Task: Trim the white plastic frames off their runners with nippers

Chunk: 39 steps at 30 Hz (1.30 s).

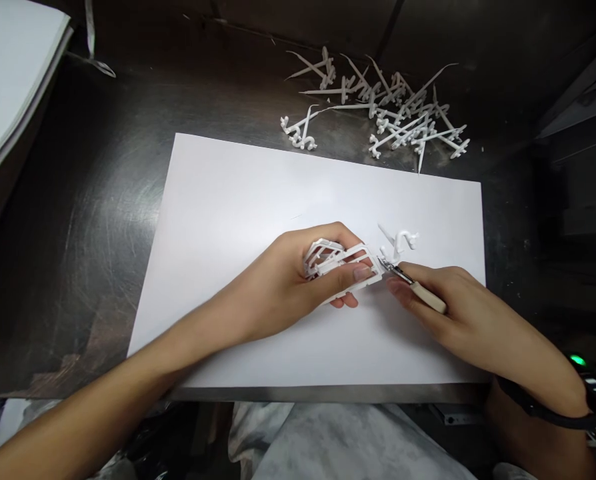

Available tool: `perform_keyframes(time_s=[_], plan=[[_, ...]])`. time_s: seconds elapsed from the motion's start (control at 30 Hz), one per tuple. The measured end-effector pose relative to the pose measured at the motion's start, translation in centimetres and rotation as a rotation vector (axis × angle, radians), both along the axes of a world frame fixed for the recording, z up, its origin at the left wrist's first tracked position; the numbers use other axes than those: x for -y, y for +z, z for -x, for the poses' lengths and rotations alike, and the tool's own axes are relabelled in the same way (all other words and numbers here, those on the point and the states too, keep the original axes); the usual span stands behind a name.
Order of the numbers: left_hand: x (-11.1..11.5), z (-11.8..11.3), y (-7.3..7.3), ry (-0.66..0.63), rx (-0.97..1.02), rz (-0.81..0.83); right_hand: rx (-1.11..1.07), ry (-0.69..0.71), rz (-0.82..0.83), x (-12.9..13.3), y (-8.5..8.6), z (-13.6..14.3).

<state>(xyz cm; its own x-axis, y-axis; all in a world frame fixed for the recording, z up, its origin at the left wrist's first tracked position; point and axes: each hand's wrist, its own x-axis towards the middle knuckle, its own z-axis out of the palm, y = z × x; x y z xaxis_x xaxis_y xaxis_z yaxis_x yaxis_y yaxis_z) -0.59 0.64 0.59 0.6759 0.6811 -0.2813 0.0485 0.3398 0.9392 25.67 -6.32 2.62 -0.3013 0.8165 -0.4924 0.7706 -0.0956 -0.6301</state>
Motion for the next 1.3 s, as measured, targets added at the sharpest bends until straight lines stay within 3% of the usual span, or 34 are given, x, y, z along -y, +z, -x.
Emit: perform_keyframes(time_s=[0.33, 0.5, 0.67, 0.97, 1.13, 1.3], plan=[[-0.9, 0.7, -0.6, 0.005, 0.036, -0.009, 0.052, -0.128, -0.156, 0.7, -0.5, 1.1], [-0.7, 0.8, -0.5, 0.015, 0.031, -0.129, -0.254, -0.341, -0.121, 0.4, 0.0, 1.0], [0.0, 0.2, -0.7, 0.02, 0.124, -0.197, -0.613, -0.304, -0.049, 0.4, -0.1, 1.7], [0.1, -0.1, -1.0, 0.038, 0.172, -0.149, -0.73, -0.331, -0.198, 0.4, -0.8, 2.3], [0.3, -0.2, -1.0, 0.032, 0.154, 0.038, -0.764, -0.442, -0.263, 0.5, -1.3, 2.1], [0.3, -1.3, -0.5, 0.262, 0.167, 0.52, -0.839, -0.644, -0.142, -0.3, -2.7, 1.0]])
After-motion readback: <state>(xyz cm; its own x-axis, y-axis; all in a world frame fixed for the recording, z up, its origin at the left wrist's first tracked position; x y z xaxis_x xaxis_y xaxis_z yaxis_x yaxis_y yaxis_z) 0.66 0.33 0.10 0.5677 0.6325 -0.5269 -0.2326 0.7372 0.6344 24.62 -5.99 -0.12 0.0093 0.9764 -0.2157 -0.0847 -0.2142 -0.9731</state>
